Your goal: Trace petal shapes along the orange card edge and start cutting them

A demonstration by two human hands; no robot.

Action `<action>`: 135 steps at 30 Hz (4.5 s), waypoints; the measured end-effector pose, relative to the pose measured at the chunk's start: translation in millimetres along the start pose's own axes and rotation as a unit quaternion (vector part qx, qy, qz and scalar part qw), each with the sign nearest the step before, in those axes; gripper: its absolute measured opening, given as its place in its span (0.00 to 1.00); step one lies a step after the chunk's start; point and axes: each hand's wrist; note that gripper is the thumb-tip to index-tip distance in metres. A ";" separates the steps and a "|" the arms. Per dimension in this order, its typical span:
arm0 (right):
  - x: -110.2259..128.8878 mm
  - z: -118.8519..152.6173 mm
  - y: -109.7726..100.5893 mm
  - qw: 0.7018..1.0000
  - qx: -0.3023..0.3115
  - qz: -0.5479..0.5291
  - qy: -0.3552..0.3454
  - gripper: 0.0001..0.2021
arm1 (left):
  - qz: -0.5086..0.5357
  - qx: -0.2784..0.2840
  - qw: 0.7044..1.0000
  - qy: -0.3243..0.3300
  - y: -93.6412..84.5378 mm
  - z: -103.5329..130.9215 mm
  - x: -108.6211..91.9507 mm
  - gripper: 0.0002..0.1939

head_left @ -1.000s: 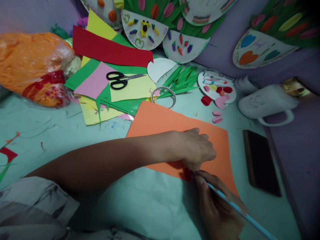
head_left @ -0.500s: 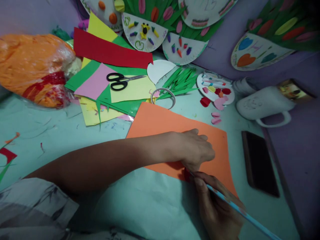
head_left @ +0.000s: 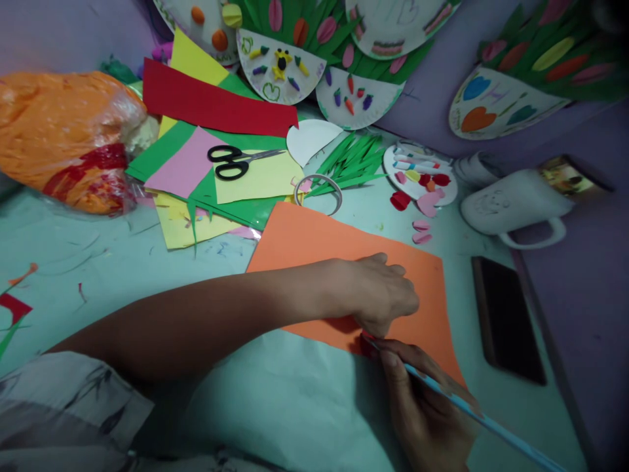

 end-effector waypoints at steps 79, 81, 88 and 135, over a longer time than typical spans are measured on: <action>-24.7 5.2 -15.7 0.997 -0.048 0.041 -0.050 0.19 | -0.108 -0.097 0.989 -0.017 39.6 86.9 -41.5 0.23; -23.9 4.8 -16.3 0.997 -0.045 0.045 -0.050 0.19 | -0.113 -0.083 0.990 -0.012 43.3 85.8 -37.6 0.23; -27.9 5.4 -15.2 0.995 -0.043 0.060 -0.067 0.21 | -0.123 -0.067 0.990 0.002 47.6 89.6 -26.2 0.23; -25.4 7.0 -17.5 0.993 -0.036 0.084 -0.073 0.19 | -0.089 -0.117 0.989 0.009 46.1 103.1 -23.5 0.19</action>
Point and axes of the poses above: each hand's wrist, its own z-axis away from the middle knuckle, its own y-axis out of the palm, x = y × z, and after that the axes turned 6 degrees about -x, right-handed
